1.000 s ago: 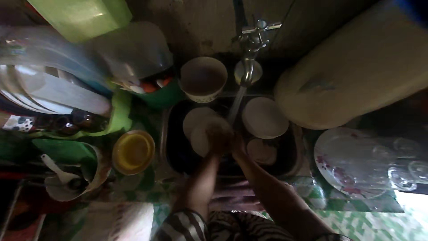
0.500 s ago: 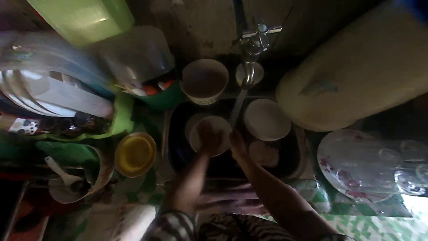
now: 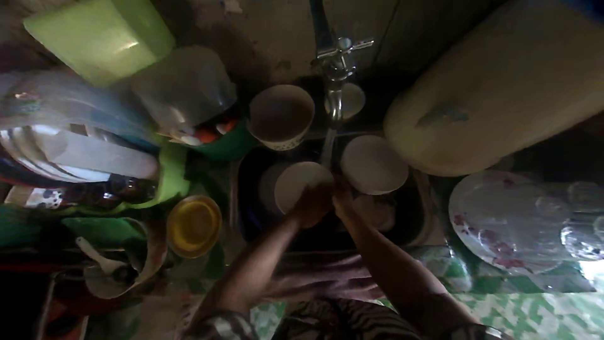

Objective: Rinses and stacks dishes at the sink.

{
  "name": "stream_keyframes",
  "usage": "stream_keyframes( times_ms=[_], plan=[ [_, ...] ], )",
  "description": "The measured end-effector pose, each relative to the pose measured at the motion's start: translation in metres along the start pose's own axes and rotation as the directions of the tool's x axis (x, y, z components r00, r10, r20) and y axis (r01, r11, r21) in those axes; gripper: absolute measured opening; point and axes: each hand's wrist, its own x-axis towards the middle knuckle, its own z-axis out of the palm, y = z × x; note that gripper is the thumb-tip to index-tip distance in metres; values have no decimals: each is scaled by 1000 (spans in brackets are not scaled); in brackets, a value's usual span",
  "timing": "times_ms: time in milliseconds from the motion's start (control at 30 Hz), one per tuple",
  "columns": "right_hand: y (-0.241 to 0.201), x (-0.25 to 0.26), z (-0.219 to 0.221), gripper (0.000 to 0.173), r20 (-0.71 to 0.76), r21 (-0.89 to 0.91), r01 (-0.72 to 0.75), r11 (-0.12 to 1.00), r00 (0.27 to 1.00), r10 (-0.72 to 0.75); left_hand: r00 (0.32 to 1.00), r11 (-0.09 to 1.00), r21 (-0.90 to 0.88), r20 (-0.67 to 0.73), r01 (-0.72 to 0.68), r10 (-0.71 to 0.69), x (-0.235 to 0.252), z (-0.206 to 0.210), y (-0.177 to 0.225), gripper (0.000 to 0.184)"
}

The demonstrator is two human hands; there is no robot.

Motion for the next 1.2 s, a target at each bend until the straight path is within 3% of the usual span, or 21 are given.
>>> stream_keyframes(
  times_ms=[100, 200, 233, 267, 333, 433, 533, 567, 633, 700, 800, 867, 967, 1033, 1133, 1200],
  plan=[
    [-18, 5, -13, 40, 45, -23, 61, 998, 997, -60, 999, 997, 65, 27, 33, -34, -28, -3, 9, 58],
    [-46, 10, -9, 45, 139, 33, 106, 994, 984, -109, 961, 936, -258, -73, 241, -268, -37, -28, 30, 53],
    [-52, 15, -4, 43, 148, 75, 161, 984, 974, -171, 933, 879, -414, -155, 237, -324, -38, -34, 37, 49],
    [-58, 20, 0, 41, 144, 95, 236, 967, 958, -248, 902, 827, -531, -244, 183, -356, -38, -33, 40, 43],
    [-76, 14, 4, 42, 132, -7, 360, 933, 925, -356, 870, 702, -705, -278, 102, -406, -33, -36, 44, 42],
    [-85, -16, 12, 48, 197, -298, 437, 849, 898, -393, 798, 370, -929, -234, -15, -555, -19, -42, 53, 48],
    [-43, -44, 26, 47, 201, -295, 690, 661, 721, -663, 625, 129, -981, -193, -146, -756, -19, -54, 62, 45],
    [-22, -49, 25, 45, 183, -267, 748, 607, 658, -731, 598, 75, -972, -198, -224, -776, -20, -54, 61, 44],
    [12, -44, 13, 45, 140, -241, 748, 618, 657, -741, 691, -99, -922, -205, -373, -693, -31, -50, 56, 46],
    [24, -25, -1, 48, 108, -197, 664, 721, 746, -657, 728, -199, -879, -211, -433, -652, -39, -43, 54, 47],
    [-3, 6, -14, 50, 158, -203, 552, 809, 834, -529, 722, -214, -872, -203, -441, -661, -49, -41, 51, 42],
    [-37, 24, -22, 51, 172, -209, 490, 846, 870, -461, 746, -133, -913, -224, -386, -627, -55, -43, 41, 45],
    [-72, 39, -36, 47, 196, -113, 282, 953, 947, -256, 752, -14, -938, -270, -347, -601, -51, -42, 17, 50],
    [-81, 42, -51, 40, 170, -76, 272, 959, 952, -256, 714, -34, -934, -248, -356, -655, -35, -36, 5, 50],
    [-89, 27, -72, 32, 57, -66, 289, 955, 957, -285, 638, -64, -968, -108, -241, -762, -4, -19, 9, 53],
    [-99, 9, -84, 31, -1, -126, 283, 951, 959, -285, 674, -172, -971, 17, -164, -738, 18, -3, 12, 51]
  ],
)
